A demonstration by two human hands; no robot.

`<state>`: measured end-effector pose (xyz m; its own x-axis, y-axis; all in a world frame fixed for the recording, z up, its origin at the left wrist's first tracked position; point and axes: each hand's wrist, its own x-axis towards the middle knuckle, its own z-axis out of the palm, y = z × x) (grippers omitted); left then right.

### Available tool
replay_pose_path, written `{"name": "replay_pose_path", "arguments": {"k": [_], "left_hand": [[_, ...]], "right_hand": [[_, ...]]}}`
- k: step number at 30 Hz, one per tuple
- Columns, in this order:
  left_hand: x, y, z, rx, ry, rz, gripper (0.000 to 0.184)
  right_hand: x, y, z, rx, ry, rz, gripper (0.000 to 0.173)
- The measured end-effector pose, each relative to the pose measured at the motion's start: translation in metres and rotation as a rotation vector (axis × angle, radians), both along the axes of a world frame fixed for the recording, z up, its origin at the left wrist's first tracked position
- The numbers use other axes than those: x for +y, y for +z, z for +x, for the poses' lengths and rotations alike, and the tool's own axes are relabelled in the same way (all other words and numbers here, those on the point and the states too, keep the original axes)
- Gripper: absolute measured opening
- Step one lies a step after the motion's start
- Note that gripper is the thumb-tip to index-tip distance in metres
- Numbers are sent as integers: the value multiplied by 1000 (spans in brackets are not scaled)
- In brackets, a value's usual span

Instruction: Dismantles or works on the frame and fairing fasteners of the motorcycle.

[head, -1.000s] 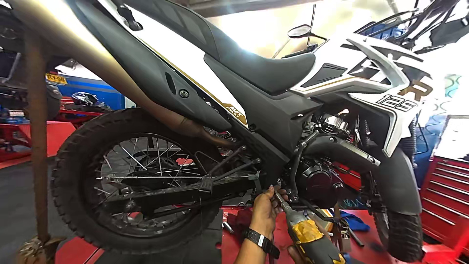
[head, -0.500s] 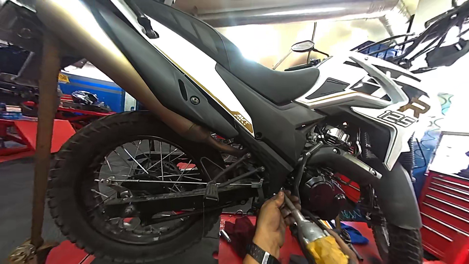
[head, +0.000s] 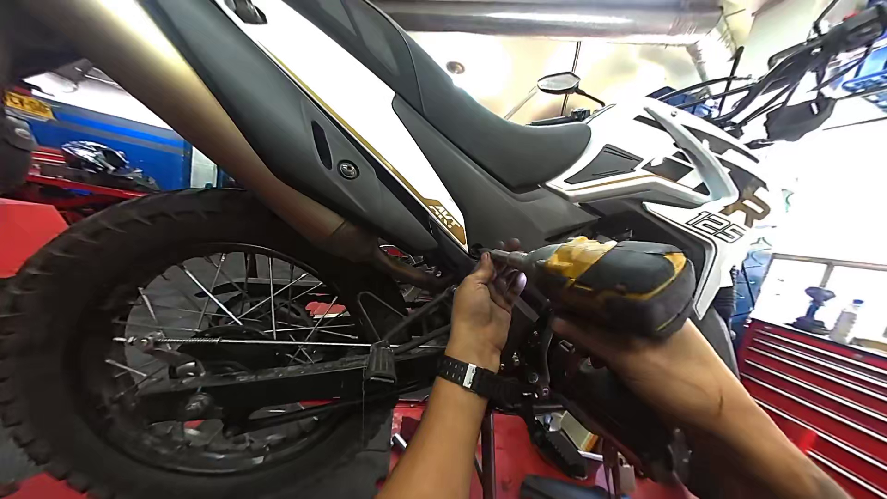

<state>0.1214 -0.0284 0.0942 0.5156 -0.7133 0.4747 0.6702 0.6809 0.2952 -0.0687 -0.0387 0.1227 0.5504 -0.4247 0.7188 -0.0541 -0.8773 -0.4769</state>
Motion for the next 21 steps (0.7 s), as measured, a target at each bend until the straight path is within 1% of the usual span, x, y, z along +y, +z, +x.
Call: {"name": "replay_pose_path", "arguments": {"k": [3,7,10,12,14,17,19,21], "left_hand": [[-4,-7,5,14,22,22,31],[-7,-5,9,25,16,24,32],[-7,-1,8,68,12,32,31],[-10,3,9,133,-9,5,31],[-12,6,8,169,-23,-39,31],[-12,9,5,187,-24,-75,32],[-11,10,4,203,-25,-83,34],[-9,11,4,213,-38,-84,33]], "right_hand": [[-9,2,10,6,42,30,34],[-12,4,13,20,40,-21,35],[-13,14,11,67,32,-54,33],[-16,26,7,141,23,-152,38],[-24,42,3,255,-23,-320,40],[-22,66,0,337,-118,-582,29],[-21,76,-1,364,-142,-657,27],[-23,79,1,377,-136,-671,26]]}}
